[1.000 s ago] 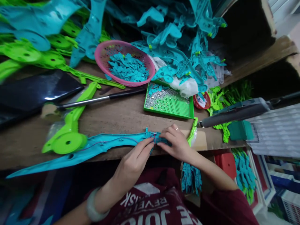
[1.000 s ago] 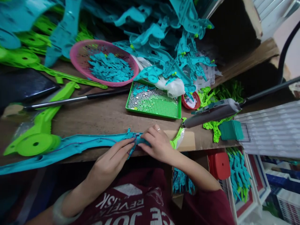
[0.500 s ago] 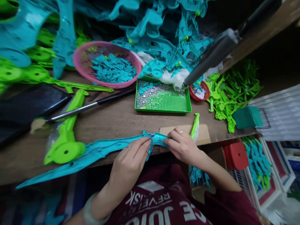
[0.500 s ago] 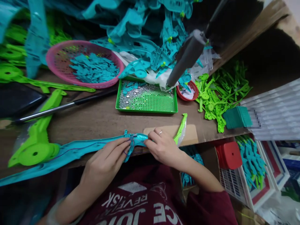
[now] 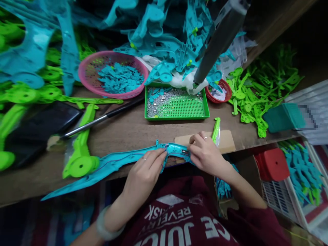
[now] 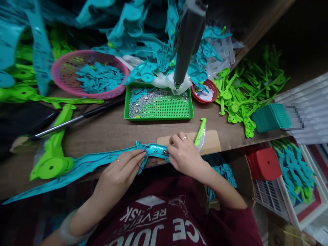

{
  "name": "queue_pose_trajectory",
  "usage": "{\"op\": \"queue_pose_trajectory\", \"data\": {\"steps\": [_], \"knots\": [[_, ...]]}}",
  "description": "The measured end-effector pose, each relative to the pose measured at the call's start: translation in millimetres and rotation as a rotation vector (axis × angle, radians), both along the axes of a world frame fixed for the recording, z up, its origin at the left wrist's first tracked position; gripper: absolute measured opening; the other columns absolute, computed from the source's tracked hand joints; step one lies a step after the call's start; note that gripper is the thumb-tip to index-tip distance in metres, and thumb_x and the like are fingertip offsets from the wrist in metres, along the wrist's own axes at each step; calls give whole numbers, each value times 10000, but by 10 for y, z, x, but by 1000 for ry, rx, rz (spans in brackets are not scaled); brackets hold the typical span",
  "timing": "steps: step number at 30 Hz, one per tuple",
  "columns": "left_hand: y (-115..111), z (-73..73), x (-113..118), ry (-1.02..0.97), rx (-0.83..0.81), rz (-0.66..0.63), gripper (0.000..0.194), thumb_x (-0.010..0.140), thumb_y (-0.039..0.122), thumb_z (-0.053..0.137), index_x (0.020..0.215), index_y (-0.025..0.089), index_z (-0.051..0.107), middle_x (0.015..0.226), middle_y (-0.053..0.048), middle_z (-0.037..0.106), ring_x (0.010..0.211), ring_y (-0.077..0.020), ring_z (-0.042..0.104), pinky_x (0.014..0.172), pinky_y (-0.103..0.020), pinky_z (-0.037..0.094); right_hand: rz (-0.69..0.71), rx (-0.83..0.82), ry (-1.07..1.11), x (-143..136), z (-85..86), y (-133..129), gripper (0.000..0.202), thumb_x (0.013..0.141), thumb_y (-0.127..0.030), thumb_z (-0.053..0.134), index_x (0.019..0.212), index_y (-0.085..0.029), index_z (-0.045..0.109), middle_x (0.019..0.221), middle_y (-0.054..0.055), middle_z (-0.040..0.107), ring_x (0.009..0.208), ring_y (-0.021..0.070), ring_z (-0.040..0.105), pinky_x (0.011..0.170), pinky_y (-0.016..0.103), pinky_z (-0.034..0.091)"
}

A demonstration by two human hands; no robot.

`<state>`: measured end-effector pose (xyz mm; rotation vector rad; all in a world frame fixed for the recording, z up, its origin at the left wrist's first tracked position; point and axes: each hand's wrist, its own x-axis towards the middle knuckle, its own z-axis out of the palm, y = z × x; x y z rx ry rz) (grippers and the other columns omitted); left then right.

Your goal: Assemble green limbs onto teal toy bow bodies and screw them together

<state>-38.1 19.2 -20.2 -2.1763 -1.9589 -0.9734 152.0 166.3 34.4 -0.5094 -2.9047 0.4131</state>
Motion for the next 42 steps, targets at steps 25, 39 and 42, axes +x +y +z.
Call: {"op": "queue_pose_trajectory", "data": {"steps": [25, 39, 42], "knots": [[126, 192, 110, 141, -131, 113, 242, 912, 63, 481, 1107, 114, 616, 1186, -199, 655, 1048, -312, 661, 833, -417, 579, -115, 145, 129, -74, -346, -377, 188, 1027, -144, 461, 907, -175, 603, 814, 64, 648, 819, 226, 502, 720, 358, 355], [277, 229, -322, -140, -250, -377, 264, 1027, 286, 504, 1269, 191, 550, 1174, -89, 709, 1085, -227, 666, 944, -372, 529, -54, 116, 224, -39, -312, -308, 208, 1026, -169, 476, 906, -161, 645, 804, 77, 634, 805, 217, 503, 706, 342, 402], [311, 258, -406, -108, -296, -452, 233, 1033, 260, 471, 1228, 222, 594, 1144, -77, 719, 1062, -234, 664, 961, -398, 511, -100, -145, 308, 3, -281, -266, 165, 1024, -182, 493, 952, -154, 639, 857, 79, 672, 829, 199, 548, 749, 322, 458]]}}
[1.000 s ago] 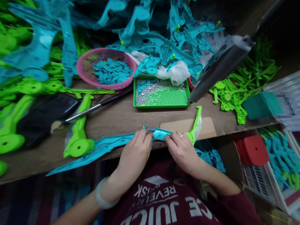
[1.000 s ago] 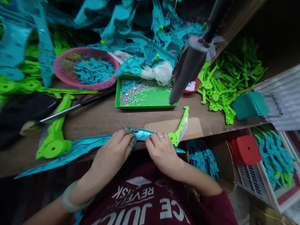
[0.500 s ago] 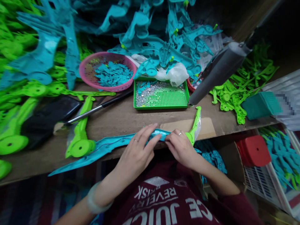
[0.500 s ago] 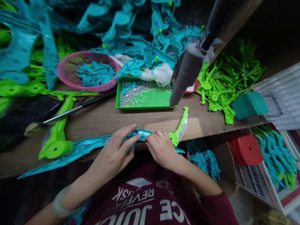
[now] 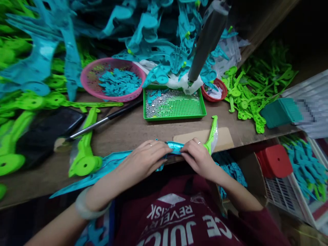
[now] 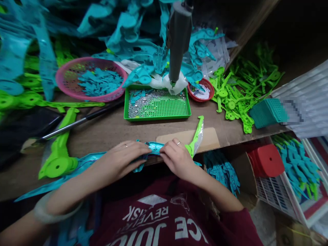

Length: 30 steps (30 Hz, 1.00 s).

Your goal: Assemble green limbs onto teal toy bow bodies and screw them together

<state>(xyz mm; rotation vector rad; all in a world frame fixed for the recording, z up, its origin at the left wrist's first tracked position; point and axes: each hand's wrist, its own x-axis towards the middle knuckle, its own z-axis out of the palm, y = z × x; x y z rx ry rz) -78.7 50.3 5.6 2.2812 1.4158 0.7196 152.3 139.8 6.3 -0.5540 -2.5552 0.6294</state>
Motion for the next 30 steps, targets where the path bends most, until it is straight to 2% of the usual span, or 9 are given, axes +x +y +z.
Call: {"op": "queue_pose_trajectory", "data": {"steps": [3, 6, 8, 11, 13, 18, 22, 25, 30], "knots": [[83, 7, 46, -43, -46, 24, 212, 1032, 310, 486, 1154, 218, 634, 1055, -71, 736, 984, -236, 678, 910, -394, 519, -40, -304, 71, 4, 41, 14, 116, 1007, -197, 532, 999, -175, 646, 886, 56, 693, 831, 172, 607, 757, 300, 492], [198, 37, 160, -193, -184, 47, 301, 1001, 388, 557, 1248, 219, 596, 1182, -81, 725, 1069, -238, 681, 927, -376, 523, -102, -656, 161, -3, 76, 58, 98, 972, -230, 595, 1037, -197, 660, 899, 24, 716, 807, 144, 659, 747, 275, 521], [275, 70, 209, -315, -281, 65, 321, 985, 412, 572, 1237, 216, 593, 1148, -63, 736, 1016, -217, 700, 885, -343, 538, -131, -742, 199, 7, 93, 116, 105, 956, -239, 619, 1031, -198, 681, 905, 20, 731, 819, 143, 678, 750, 273, 530], [364, 110, 187, -454, -376, 104, 277, 964, 428, 584, 1126, 208, 628, 976, -16, 750, 861, -179, 706, 774, -286, 541, -142, -618, 184, 55, 101, 202, 96, 960, -225, 621, 966, -193, 711, 897, 28, 726, 860, 153, 678, 776, 282, 525], [397, 107, 121, -440, -357, 116, 238, 969, 424, 579, 1035, 212, 666, 919, 0, 747, 829, -168, 693, 765, -277, 525, -118, -479, 137, 95, 91, 228, 123, 983, -212, 594, 958, -189, 712, 874, 31, 695, 852, 153, 662, 776, 283, 515], [417, -6, -18, -153, -134, 85, 281, 1027, 361, 495, 960, 191, 709, 879, -33, 715, 814, -182, 660, 742, -295, 486, -83, -89, -37, 127, 32, 171, 223, 1033, -182, 482, 973, -157, 695, 854, 59, 623, 819, 173, 584, 733, 293, 475], [428, -51, 29, 193, -33, 20, 293, 1033, 306, 478, 944, 171, 721, 851, -63, 670, 793, -220, 624, 709, -345, 453, -123, 254, -249, 105, 17, 76, 263, 1028, -143, 449, 931, -168, 692, 842, 78, 608, 825, 222, 494, 714, 340, 407], [450, -26, 81, 300, -57, -3, 257, 1023, 295, 511, 958, 171, 726, 875, -66, 661, 804, -229, 614, 704, -356, 441, -132, 374, -327, 108, 48, 3, 218, 1004, -121, 489, 919, -164, 685, 823, 73, 589, 814, 234, 462, 702, 359, 378], [491, 52, 113, 364, -139, -19, 176, 989, 240, 574, 943, 187, 735, 877, -59, 631, 782, -221, 580, 678, -342, 418, -125, 453, -398, 130, 85, -74, 112, 949, -108, 586, 973, -103, 696, 847, 91, 583, 818, 248, 447, 689, 376, 383]]}}
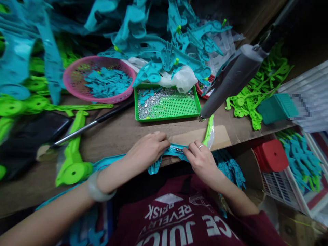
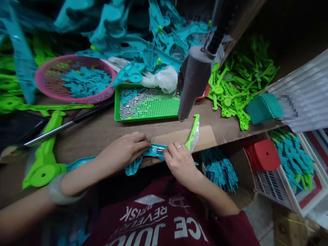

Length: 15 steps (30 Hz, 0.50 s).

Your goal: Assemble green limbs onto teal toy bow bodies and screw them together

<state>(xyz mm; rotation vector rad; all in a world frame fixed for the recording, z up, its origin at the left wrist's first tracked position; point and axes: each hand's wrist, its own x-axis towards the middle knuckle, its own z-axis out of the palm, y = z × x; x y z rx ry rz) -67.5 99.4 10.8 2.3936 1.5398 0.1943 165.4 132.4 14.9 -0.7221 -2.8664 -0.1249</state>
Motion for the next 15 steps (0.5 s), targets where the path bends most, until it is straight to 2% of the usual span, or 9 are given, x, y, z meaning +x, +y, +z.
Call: {"op": "queue_pose_trajectory", "data": {"steps": [4, 8, 12, 15], "knots": [[20, 59, 35, 26, -9, -33, 161, 957, 273, 626, 861, 179, 714, 846, -66, 603, 743, -226, 553, 641, -342, 396, -15, -44, 12, 56, -21, 20, 167, 973, -94, 536, 1023, -107, 695, 867, 90, 588, 836, 244, 453, 698, 368, 398], [30, 60, 59, 41, 16, -37, 165, 959, 253, 604, 857, 169, 704, 825, -65, 590, 713, -221, 547, 638, -344, 406, -34, -102, 99, 114, -48, 32, 215, 999, -93, 488, 979, -147, 695, 823, 64, 581, 804, 221, 451, 696, 344, 400], [56, -8, 21, -32, -19, -2, 159, 956, 213, 580, 875, 173, 711, 827, -56, 591, 744, -217, 585, 648, -327, 427, -63, -17, -18, 80, -48, -18, 157, 977, -108, 541, 999, -119, 696, 850, 91, 599, 807, 239, 456, 689, 366, 401], [76, -54, -27, -143, -47, 18, 206, 981, 230, 533, 923, 177, 723, 819, -40, 593, 732, -197, 604, 651, -312, 443, -79, -27, -129, 53, -30, -45, 133, 954, -123, 586, 1026, -101, 696, 886, 116, 608, 843, 265, 467, 702, 386, 425]]}}
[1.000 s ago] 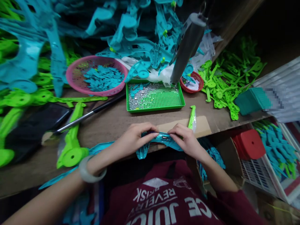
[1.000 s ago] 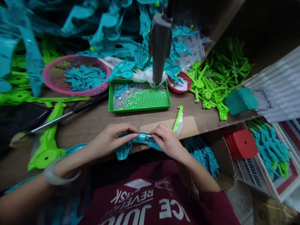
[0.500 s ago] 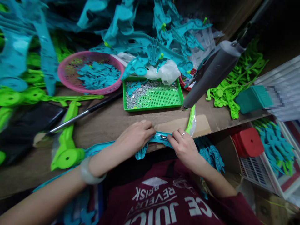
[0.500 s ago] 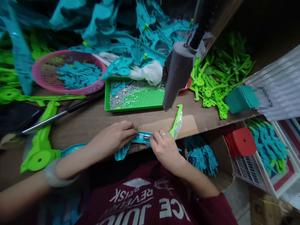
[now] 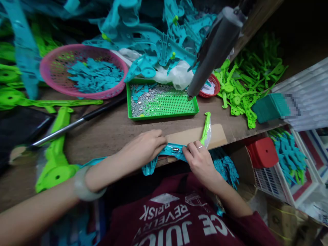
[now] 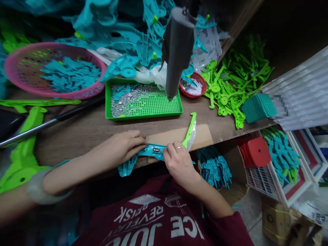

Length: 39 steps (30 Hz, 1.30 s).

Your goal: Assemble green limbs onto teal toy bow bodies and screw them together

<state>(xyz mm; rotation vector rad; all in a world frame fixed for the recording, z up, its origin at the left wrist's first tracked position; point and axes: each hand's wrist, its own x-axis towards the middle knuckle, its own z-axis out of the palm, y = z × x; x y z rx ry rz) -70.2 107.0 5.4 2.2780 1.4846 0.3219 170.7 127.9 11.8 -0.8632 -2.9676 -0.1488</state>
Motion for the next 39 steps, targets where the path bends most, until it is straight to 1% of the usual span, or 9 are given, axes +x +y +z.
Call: {"op": "queue_pose_trajectory", "data": {"steps": [6, 12, 16, 20, 23, 27, 33, 36, 39], "knots": [[17, -20, -27, -30, 27, -4, 261, 991, 268, 492, 877, 172, 706, 803, -49, 610, 719, -203, 603, 641, -321, 447, -34, -166, 177, 106, 34, 24, 245, 1011, -121, 467, 1082, -153, 700, 912, 102, 624, 864, 242, 490, 767, 369, 467], [110, 10, 6, -15, -42, 94, 220, 973, 304, 571, 819, 179, 664, 807, -45, 635, 764, -209, 628, 662, -309, 449, -28, -532, 522, 115, 119, 46, 193, 1027, -190, 523, 1150, -163, 669, 923, 51, 681, 861, 170, 602, 918, 361, 488], [163, 40, 28, 24, -59, 60, 236, 969, 297, 579, 796, 172, 680, 809, -55, 643, 757, -211, 625, 658, -311, 440, -118, -392, 486, 94, 103, 25, 199, 1023, -184, 511, 1058, -166, 706, 855, 64, 654, 843, 199, 557, 796, 336, 491], [167, 51, -39, -164, -104, -6, 248, 985, 306, 539, 877, 187, 729, 835, -38, 661, 764, -186, 642, 688, -294, 460, -156, -192, 278, 125, 116, -25, 238, 1013, -159, 481, 949, -173, 709, 812, 89, 621, 820, 238, 494, 771, 373, 481], [160, 71, -34, -317, -115, -44, 301, 1008, 361, 493, 930, 207, 740, 852, -25, 671, 779, -169, 653, 703, -277, 470, -145, -283, 336, 48, 175, -24, 161, 1003, -198, 528, 1083, -164, 662, 977, 115, 662, 950, 257, 547, 892, 419, 501], [140, 105, 84, -379, -110, 3, 314, 1016, 371, 445, 936, 196, 694, 890, -37, 699, 819, -186, 669, 736, -295, 491, -105, -541, 545, -201, 177, 57, 363, 998, -185, 526, 1359, -168, 491, 1195, 132, 646, 1067, 222, 624, 927, 367, 539], [-75, 104, 62, -469, -188, 136, 297, 1021, 456, 447, 1097, 218, 608, 1050, -44, 754, 938, -209, 718, 795, -319, 538, -124, -728, 637, -299, 166, 163, 159, 968, -166, 566, 1100, -187, 652, 922, 39, 664, 846, 160, 637, 755, 278, 516], [-246, 46, 27, -445, -78, 138, 344, 996, 505, 524, 1148, 205, 601, 1042, -63, 745, 938, -216, 712, 804, -332, 558, -40, -803, 644, -253, 200, 199, 80, 956, -191, 612, 969, -177, 690, 839, 19, 634, 798, 147, 623, 716, 263, 485], [-397, -30, 28, -349, 175, 126, 239, 1036, 380, 490, 1083, 203, 645, 920, -54, 729, 870, -204, 691, 825, -349, 553, -13, -852, 654, -242, 203, 246, 108, 963, -196, 609, 976, -174, 714, 839, 18, 614, 799, 144, 621, 719, 265, 487]]}}
